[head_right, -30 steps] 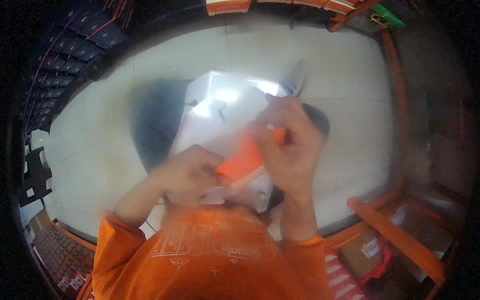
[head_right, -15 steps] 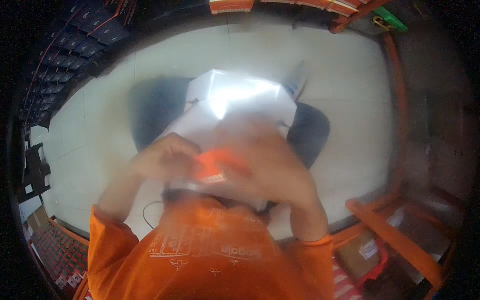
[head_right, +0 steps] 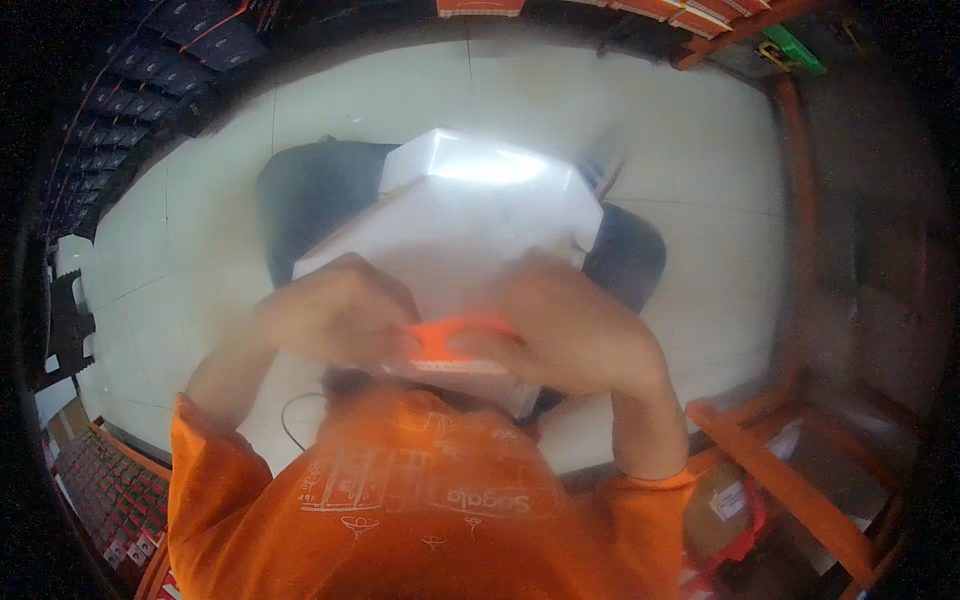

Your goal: The recorder is assembling flat-packed cardboard food boxes by hand and stacking them onto storage shelves.

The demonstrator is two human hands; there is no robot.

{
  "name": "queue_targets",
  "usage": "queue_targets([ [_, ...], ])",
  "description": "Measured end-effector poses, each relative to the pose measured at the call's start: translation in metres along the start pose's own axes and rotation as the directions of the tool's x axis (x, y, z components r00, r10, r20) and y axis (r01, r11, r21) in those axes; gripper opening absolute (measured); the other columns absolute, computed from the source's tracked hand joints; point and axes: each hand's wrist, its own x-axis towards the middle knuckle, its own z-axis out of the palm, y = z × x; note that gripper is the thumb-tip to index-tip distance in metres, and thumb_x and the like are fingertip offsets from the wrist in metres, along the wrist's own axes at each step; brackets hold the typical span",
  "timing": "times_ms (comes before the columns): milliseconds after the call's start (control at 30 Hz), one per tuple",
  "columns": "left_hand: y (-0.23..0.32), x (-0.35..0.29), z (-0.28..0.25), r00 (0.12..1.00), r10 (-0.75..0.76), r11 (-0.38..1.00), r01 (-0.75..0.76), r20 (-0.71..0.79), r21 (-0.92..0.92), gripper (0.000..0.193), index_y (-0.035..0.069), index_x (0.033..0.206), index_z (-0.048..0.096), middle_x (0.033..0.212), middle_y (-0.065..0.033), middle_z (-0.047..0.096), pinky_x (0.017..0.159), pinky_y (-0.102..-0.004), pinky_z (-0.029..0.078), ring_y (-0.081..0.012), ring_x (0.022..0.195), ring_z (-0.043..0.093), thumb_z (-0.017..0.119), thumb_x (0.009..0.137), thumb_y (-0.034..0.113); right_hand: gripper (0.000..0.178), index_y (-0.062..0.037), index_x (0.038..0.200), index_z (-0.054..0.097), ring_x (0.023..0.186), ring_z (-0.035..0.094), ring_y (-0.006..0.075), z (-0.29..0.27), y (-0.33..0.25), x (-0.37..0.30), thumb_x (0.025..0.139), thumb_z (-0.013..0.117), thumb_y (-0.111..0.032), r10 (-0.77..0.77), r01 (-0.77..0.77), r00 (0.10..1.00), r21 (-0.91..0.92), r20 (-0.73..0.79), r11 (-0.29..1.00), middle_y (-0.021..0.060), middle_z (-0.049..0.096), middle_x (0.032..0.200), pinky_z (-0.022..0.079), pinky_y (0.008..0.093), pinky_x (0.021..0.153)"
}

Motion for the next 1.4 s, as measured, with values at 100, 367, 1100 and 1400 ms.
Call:
queue_targets([
  [100,0.000,0.004,0.008,0.996,0.086,0.994,-0.087,0.004,0.066,0.013,-0.004,0.092,0.069,0.079,-0.0147,0.069,0.069,-0.0324,0.053,-0.0253,0.071,0.067,0.066,0.084,0.007,0.028,-0.0075,0.076,0.063,0.073,0.057,0.0274,-0.002,-0.003,0.002,0.083,0.071,-0.034,-0.142,0.131,0.978,0.080,0.153,0.988,0.0078,0.058,0.065,0.040,0.0381,0.075],
  [367,0.020,0.017,0.010,0.951,-0.105,0.982,0.052,-0.291,-0.184,0.018,-0.005,0.090,0.067,0.067,-0.0025,0.064,0.056,-0.0224,0.046,-0.0049,0.062,0.056,0.062,0.093,0.013,0.038,-0.0114,0.091,0.070,0.106,0.055,0.0358,0.009,-0.012,-0.006,0.074,0.078,-0.045,-0.355,0.182,0.676,-0.320,-0.646,0.930,0.0063,0.062,0.111,0.038,0.0447,0.093],
  [1100,-0.022,0.064,0.032,0.767,-0.348,0.748,-0.119,-0.539,-0.653,0.029,0.002,0.120,0.056,0.104,-0.0033,0.064,0.062,-0.0200,0.049,-0.0098,0.089,0.062,0.059,0.090,0.001,0.046,-0.0004,0.116,0.060,0.120,0.055,0.0322,0.036,0.035,-0.015,0.073,0.077,-0.008,0.263,0.093,0.714,0.460,-0.649,0.883,0.0163,0.063,0.118,0.042,0.0450,0.101],
  [1400,-0.049,0.066,0.054,0.747,0.165,0.985,-0.158,-0.644,0.070,0.037,0.000,0.119,0.056,0.111,-0.0130,0.063,0.076,-0.0329,0.052,-0.0209,0.094,0.065,0.069,0.086,0.009,0.078,-0.0147,0.127,0.059,0.121,0.050,0.0353,0.022,0.036,-0.008,0.056,0.088,-0.030,-0.123,0.020,0.849,-0.202,-0.514,0.979,0.0149,0.052,0.128,0.041,0.0452,0.100],
])
